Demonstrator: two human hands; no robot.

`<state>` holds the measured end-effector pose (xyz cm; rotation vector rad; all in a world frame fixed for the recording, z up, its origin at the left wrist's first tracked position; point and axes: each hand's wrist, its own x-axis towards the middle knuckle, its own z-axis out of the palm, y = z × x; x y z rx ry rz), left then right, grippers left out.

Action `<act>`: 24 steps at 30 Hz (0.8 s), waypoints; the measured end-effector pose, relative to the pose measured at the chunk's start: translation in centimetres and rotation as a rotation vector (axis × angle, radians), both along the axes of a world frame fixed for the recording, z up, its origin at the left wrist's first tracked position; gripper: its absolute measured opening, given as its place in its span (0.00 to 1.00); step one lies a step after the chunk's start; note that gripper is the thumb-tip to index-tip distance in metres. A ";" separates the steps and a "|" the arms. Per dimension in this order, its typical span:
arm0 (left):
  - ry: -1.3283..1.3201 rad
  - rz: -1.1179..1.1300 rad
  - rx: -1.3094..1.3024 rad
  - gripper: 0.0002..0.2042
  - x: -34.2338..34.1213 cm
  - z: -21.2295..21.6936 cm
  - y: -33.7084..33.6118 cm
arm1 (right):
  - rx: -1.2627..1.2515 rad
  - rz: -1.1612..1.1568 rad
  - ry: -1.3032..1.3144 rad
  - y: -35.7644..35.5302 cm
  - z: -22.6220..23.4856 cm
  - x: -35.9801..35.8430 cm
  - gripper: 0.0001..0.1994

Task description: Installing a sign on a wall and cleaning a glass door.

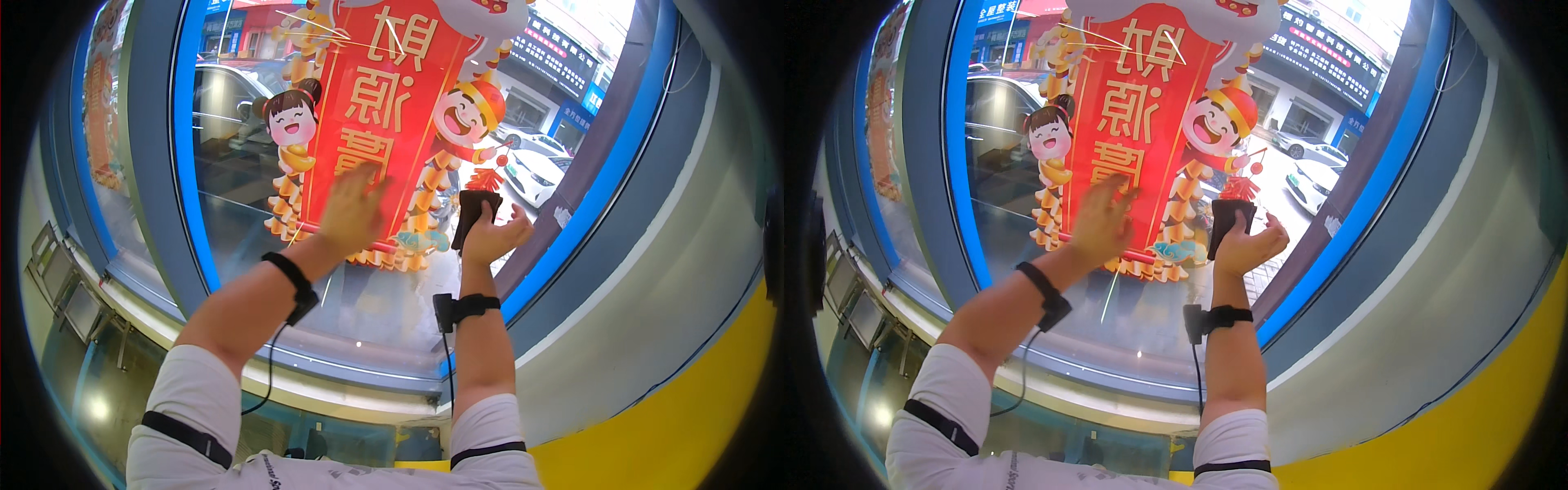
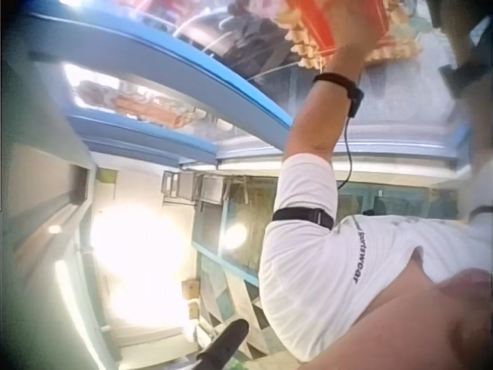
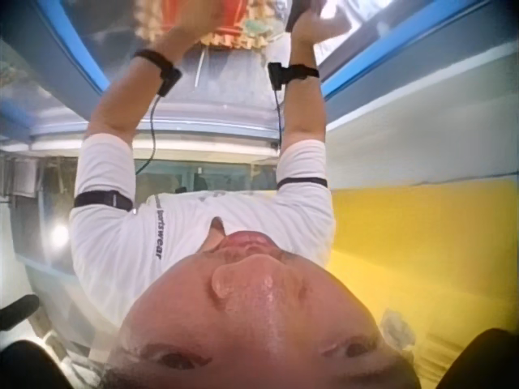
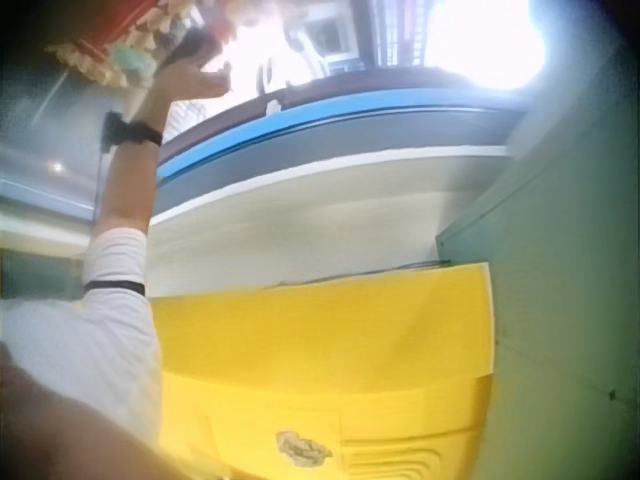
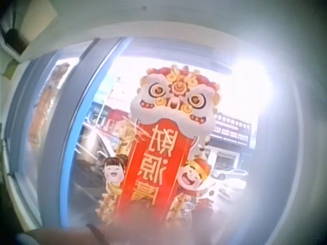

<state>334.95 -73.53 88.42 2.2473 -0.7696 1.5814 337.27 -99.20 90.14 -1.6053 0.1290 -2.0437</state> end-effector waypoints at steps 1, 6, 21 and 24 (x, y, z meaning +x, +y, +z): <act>-0.002 0.095 -0.048 0.33 0.4 0.0 1.7 | -0.093 -0.050 0.000 -0.2 -0.2 0.3 0.16; -0.076 0.452 -0.239 0.37 3.6 -1.2 11.1 | -0.510 -0.015 0.024 -0.3 -1.8 2.1 0.08; -0.152 0.558 -0.308 0.33 8.3 -5.1 16.3 | -0.321 -0.319 0.226 -16.1 8.4 4.5 0.31; -0.183 0.528 -0.312 0.34 8.2 -4.1 15.5 | -0.215 -0.356 0.135 -22.4 16.6 4.8 0.29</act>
